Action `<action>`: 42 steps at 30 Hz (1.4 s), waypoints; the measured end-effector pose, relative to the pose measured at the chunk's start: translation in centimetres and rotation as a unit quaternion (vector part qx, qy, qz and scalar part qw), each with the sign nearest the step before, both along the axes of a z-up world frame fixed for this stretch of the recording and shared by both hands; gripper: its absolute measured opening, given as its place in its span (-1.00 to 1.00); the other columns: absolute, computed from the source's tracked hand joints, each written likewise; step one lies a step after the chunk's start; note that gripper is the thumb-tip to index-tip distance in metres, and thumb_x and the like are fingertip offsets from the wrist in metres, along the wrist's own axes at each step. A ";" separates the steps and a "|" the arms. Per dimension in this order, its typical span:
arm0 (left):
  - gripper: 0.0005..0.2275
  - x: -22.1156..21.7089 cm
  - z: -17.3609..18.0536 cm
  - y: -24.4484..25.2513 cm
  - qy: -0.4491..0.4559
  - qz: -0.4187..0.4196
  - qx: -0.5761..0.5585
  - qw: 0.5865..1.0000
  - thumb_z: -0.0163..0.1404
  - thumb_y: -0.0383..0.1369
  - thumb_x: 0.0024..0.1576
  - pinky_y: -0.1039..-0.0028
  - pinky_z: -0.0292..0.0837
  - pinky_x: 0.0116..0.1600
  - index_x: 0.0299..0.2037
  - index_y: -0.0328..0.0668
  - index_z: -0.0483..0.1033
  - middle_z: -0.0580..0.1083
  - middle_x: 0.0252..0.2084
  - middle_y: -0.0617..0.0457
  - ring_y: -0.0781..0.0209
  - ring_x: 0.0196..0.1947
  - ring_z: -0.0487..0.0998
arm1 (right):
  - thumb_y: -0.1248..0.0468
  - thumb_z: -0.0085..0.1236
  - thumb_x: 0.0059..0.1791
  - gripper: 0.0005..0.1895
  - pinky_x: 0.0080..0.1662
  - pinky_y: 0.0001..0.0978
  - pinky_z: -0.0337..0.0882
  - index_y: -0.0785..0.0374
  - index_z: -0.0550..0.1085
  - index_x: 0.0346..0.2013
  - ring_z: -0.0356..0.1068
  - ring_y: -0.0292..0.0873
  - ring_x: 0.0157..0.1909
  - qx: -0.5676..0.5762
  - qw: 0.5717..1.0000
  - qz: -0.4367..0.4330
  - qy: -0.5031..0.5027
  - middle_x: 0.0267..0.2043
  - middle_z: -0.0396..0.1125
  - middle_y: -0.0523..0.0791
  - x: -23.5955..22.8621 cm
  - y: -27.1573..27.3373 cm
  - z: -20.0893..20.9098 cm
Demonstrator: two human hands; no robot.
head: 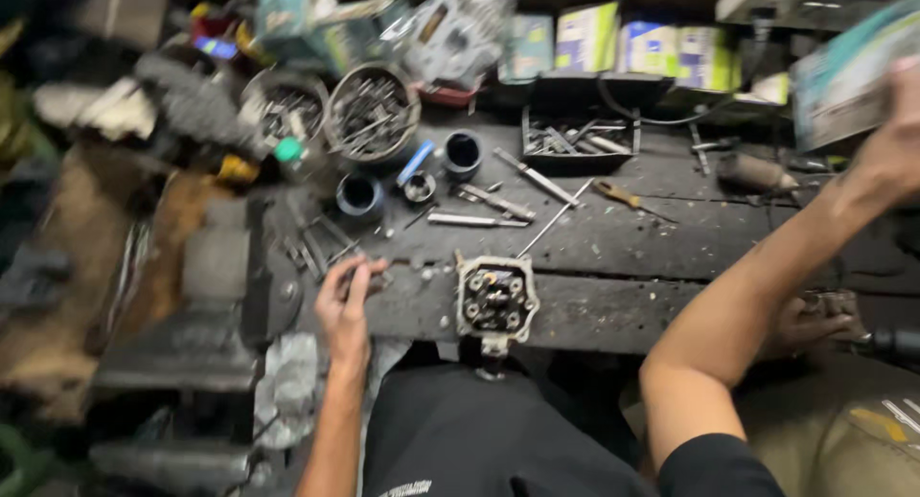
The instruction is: The person assembles a small engine component on a cluttered workbench. They insert bolts into the part, retrieve additional bolts from a box, and use a wrench to tighten them while another person works nearby.
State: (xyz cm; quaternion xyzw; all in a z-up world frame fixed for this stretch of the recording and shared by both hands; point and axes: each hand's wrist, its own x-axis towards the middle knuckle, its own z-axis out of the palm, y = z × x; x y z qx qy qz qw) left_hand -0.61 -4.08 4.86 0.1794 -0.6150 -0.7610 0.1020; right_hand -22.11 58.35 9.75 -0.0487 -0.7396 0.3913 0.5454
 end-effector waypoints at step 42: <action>-0.61 5.8 -10.6 -4.1 0.062 0.084 0.056 0.993 -0.20 -0.39 0.37 0.35 0.04 0.50 0.39 -0.32 0.16 0.27 0.47 -0.21 0.06 0.45 0.27 | -0.03 0.33 -0.07 -0.29 0.40 0.21 0.06 0.12 0.37 0.32 -0.12 0.40 0.51 0.332 0.733 0.486 -0.342 0.53 -0.12 0.20 20.6 -51.7 -3.6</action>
